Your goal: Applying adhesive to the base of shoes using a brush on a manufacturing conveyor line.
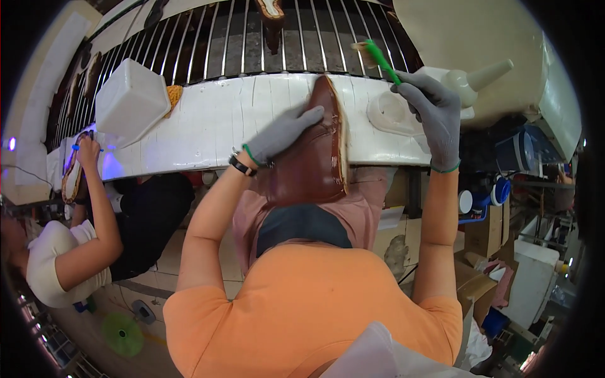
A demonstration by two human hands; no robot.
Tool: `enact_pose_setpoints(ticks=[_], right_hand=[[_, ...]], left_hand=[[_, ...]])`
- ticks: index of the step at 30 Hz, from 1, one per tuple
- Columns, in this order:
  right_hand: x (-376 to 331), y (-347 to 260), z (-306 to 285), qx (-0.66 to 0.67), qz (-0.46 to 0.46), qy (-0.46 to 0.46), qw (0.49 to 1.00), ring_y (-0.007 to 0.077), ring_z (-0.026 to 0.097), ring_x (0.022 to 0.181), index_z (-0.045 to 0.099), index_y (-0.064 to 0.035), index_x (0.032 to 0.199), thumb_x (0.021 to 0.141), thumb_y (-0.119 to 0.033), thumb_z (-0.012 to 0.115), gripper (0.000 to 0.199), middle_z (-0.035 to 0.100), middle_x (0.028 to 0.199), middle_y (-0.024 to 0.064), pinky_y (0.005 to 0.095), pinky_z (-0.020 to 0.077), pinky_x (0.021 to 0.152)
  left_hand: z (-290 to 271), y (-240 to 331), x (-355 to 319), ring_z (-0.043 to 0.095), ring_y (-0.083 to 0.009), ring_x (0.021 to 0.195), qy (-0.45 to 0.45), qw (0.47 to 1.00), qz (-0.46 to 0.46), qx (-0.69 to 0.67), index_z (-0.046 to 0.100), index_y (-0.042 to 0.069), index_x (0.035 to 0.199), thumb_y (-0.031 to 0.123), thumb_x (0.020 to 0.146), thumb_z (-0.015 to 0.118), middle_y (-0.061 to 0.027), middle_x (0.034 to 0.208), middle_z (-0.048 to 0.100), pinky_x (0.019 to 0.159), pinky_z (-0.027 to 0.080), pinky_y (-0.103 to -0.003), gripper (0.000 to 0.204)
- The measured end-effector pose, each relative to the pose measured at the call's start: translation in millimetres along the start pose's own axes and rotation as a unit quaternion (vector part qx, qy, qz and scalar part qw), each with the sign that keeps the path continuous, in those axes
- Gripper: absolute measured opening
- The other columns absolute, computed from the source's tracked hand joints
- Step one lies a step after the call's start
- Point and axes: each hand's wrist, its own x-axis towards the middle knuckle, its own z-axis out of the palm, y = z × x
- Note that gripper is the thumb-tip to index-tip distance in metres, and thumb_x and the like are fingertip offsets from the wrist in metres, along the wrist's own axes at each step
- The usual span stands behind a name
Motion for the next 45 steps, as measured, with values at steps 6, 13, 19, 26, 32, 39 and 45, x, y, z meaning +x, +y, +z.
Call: enact_pose_setpoints(ticks=[6, 13, 19, 26, 32, 39, 45], right_hand=[[-53.4, 80.0, 19.5, 0.049, 0.203, 0.033, 0.977, 0.0012, 0.043, 0.055, 0.074, -0.0019, 0.090, 0.093, -0.015, 0.063, 0.017, 0.052, 0.062, -0.0049, 0.0179, 0.0298, 0.049], [-81.0, 139.8, 54.8, 0.113, 0.218, 0.054, 0.968, 0.0025, 0.042, 0.056, 0.075, -0.0021, 0.091, 0.093, -0.018, 0.064, 0.019, 0.053, 0.063, -0.0042, 0.0200, 0.0299, 0.049], [-72.6, 167.4, 65.0, 0.230, 0.260, 0.034, 0.937, 0.0014, 0.045, 0.059, 0.072, -0.0004, 0.102, 0.095, -0.015, 0.061, 0.020, 0.059, 0.070, -0.0036, 0.0181, 0.0309, 0.050], [-76.7, 176.9, 61.0, 0.282, 0.240, 0.042, 0.928, 0.0019, 0.044, 0.060, 0.069, 0.0014, 0.114, 0.096, -0.013, 0.059, 0.025, 0.068, 0.086, 0.0010, 0.0179, 0.0310, 0.050], [-78.3, 180.5, 61.3, 0.319, 0.208, 0.063, 0.922, 0.0024, 0.046, 0.061, 0.071, 0.0012, 0.110, 0.095, -0.015, 0.062, 0.024, 0.069, 0.084, 0.0001, 0.0187, 0.0329, 0.049], [-79.2, 183.5, 60.2, 0.318, 0.192, 0.055, 0.927, 0.0019, 0.045, 0.062, 0.070, 0.0010, 0.113, 0.095, -0.017, 0.062, 0.027, 0.070, 0.086, 0.0005, 0.0178, 0.0318, 0.050], [-79.3, 184.0, 59.9, 0.325, 0.185, 0.058, 0.926, 0.0018, 0.046, 0.062, 0.069, 0.0014, 0.115, 0.095, -0.017, 0.062, 0.028, 0.070, 0.087, 0.0009, 0.0176, 0.0321, 0.051]], left_hand=[[-51.6, -26.4, 22.7, 0.068, -0.0376, 0.087, 0.110, 0.872, 0.034, 0.476, 0.040, 0.010, 0.148, 0.058, 0.095, 0.047, -0.0168, 0.097, 0.071, 0.075, 0.052, -0.042, 0.072], [-28.3, -32.0, -21.3, 0.047, -0.0390, 0.118, 0.139, 0.818, 0.291, 0.477, 0.039, 0.001, 0.147, 0.058, 0.078, 0.068, -0.0199, 0.126, 0.051, 0.106, 0.036, -0.045, 0.093], [13.1, -27.7, -47.9, 0.050, -0.0315, 0.099, 0.019, 0.797, 0.169, 0.580, 0.037, 0.000, 0.147, 0.045, 0.061, 0.085, -0.0143, 0.108, 0.049, 0.088, 0.044, -0.041, 0.108], [17.5, -23.4, -38.6, 0.050, -0.0299, 0.090, -0.045, 0.783, 0.101, 0.613, 0.029, 0.003, 0.152, 0.036, 0.065, 0.085, -0.0131, 0.098, 0.045, 0.077, 0.046, -0.038, 0.109], [22.3, -40.0, -50.9, 0.049, -0.0221, 0.082, -0.029, 0.730, 0.159, 0.664, 0.033, 0.001, 0.150, 0.032, 0.074, 0.075, -0.0074, 0.089, 0.042, 0.070, 0.045, -0.033, 0.092], [27.3, -70.6, -67.2, 0.047, -0.0182, 0.074, 0.029, 0.728, 0.234, 0.644, 0.043, 0.005, 0.146, 0.023, 0.085, 0.069, -0.0045, 0.083, 0.038, 0.066, 0.045, -0.031, 0.069], [29.7, -85.3, -73.1, 0.046, -0.0166, 0.069, 0.071, 0.721, 0.282, 0.629, 0.051, 0.005, 0.141, 0.015, 0.082, 0.069, -0.0033, 0.077, 0.036, 0.063, 0.045, -0.030, 0.062]])
